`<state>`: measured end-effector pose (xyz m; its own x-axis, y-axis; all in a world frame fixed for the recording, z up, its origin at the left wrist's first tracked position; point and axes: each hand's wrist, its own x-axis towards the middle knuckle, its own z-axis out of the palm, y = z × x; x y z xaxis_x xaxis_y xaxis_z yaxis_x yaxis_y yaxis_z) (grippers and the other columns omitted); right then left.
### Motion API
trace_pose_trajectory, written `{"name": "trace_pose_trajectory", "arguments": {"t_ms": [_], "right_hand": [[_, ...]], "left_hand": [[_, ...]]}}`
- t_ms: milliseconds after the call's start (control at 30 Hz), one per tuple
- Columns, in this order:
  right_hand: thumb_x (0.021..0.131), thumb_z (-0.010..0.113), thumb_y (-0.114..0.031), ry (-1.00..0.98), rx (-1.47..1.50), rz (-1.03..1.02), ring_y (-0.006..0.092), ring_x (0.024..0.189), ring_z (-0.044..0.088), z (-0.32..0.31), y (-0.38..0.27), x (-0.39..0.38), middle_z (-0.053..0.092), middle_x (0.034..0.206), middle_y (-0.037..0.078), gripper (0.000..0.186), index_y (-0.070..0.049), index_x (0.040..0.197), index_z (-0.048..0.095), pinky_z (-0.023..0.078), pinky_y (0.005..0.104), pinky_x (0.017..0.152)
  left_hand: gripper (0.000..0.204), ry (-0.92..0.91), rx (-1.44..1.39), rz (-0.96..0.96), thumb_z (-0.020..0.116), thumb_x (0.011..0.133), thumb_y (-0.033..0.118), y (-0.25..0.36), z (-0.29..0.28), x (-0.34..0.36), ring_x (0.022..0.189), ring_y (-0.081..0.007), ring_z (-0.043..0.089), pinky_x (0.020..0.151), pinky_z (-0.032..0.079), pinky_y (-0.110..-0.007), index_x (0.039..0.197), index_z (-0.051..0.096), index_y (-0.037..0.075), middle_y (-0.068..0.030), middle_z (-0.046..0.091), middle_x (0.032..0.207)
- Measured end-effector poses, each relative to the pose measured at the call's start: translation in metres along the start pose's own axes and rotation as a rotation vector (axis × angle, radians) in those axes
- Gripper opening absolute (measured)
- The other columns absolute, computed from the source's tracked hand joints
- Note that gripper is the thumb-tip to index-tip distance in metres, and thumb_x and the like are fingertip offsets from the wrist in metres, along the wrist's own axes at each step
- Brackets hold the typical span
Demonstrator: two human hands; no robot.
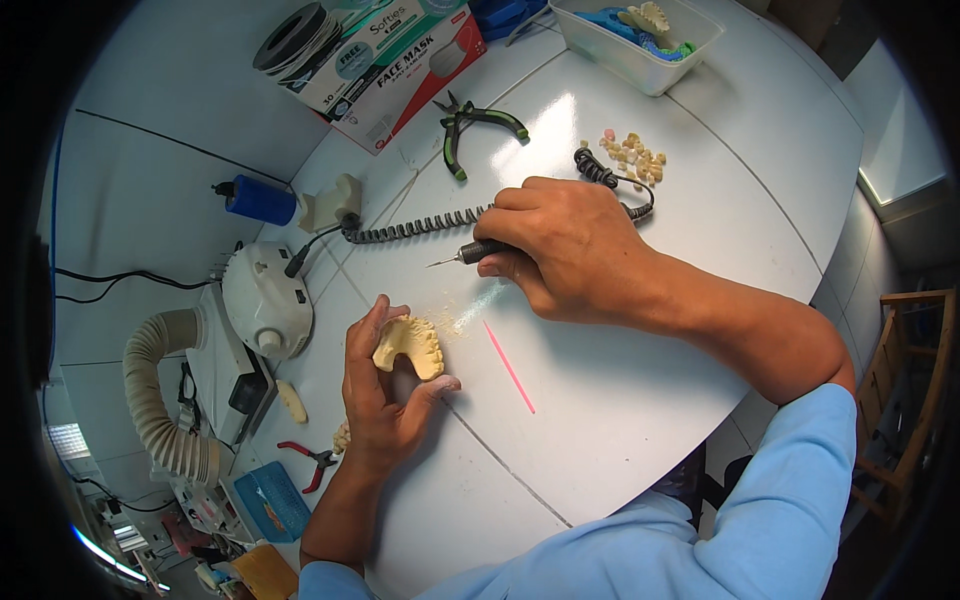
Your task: Trimming and refining a plaster dental arch model using a rotary tool and hand tools.
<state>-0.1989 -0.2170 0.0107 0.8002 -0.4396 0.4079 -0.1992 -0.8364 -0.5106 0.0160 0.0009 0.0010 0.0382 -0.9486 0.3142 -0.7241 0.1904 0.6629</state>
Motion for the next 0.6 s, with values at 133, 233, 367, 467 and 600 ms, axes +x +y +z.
{"name": "trace_pose_trajectory", "arguments": {"t_ms": [133, 233, 367, 467, 600], "right_hand": [[0.094, 0.087, -0.022, 0.004, -0.001, -0.003, 0.0320, 0.092, 0.074, -0.0002, -0.0008, 0.0002, 0.074, 0.095, 0.008, 0.020, -0.006, 0.104, 0.080, 0.058, 0.0470, 0.078], [0.094, 0.087, -0.021, 0.007, 0.003, -0.005, 0.0322, 0.091, 0.074, -0.0001, -0.0015, 0.0006, 0.074, 0.094, 0.008, 0.020, -0.006, 0.104, 0.080, 0.058, 0.0471, 0.078], [0.093, 0.087, -0.021, 0.008, 0.002, -0.011, 0.0325, 0.091, 0.074, -0.0003, -0.0007, 0.0007, 0.074, 0.094, 0.008, 0.021, -0.006, 0.105, 0.080, 0.058, 0.0471, 0.078], [0.093, 0.087, -0.022, 0.006, 0.002, -0.008, 0.0326, 0.091, 0.074, 0.0002, -0.0001, 0.0002, 0.074, 0.094, 0.009, 0.021, -0.006, 0.105, 0.079, 0.058, 0.0470, 0.078], [0.093, 0.087, -0.021, 0.007, 0.003, -0.008, 0.0327, 0.091, 0.074, 0.0002, -0.0002, 0.0002, 0.074, 0.094, 0.009, 0.021, -0.006, 0.104, 0.079, 0.058, 0.0470, 0.078]], "left_hand": [[0.115, -0.033, 0.063, 0.000, 0.097, 0.086, 0.011, 0.0030, 0.0004, -0.0002, 0.135, -0.0361, 0.064, 0.112, 0.057, -0.046, 0.177, 0.028, -0.003, -0.0268, 0.057, 0.145], [0.120, -0.095, 0.079, 0.025, 0.097, 0.088, 0.014, 0.0023, 0.0012, 0.0003, 0.130, -0.0375, 0.064, 0.110, 0.057, -0.048, 0.179, 0.022, -0.004, -0.0270, 0.058, 0.143], [0.121, -0.105, 0.088, 0.043, 0.096, 0.089, 0.017, 0.0047, -0.0002, 0.0006, 0.129, -0.0384, 0.064, 0.109, 0.059, -0.050, 0.180, 0.019, -0.003, -0.0287, 0.054, 0.145], [0.120, -0.115, 0.110, 0.041, 0.096, 0.089, 0.018, 0.0050, 0.0002, 0.0001, 0.130, -0.0390, 0.064, 0.109, 0.059, -0.050, 0.180, 0.020, -0.003, -0.0291, 0.054, 0.145], [0.118, -0.118, 0.153, 0.020, 0.095, 0.090, 0.017, 0.0069, -0.0016, 0.0003, 0.133, -0.0402, 0.063, 0.110, 0.059, -0.049, 0.179, 0.021, -0.004, -0.0291, 0.053, 0.146]]}}
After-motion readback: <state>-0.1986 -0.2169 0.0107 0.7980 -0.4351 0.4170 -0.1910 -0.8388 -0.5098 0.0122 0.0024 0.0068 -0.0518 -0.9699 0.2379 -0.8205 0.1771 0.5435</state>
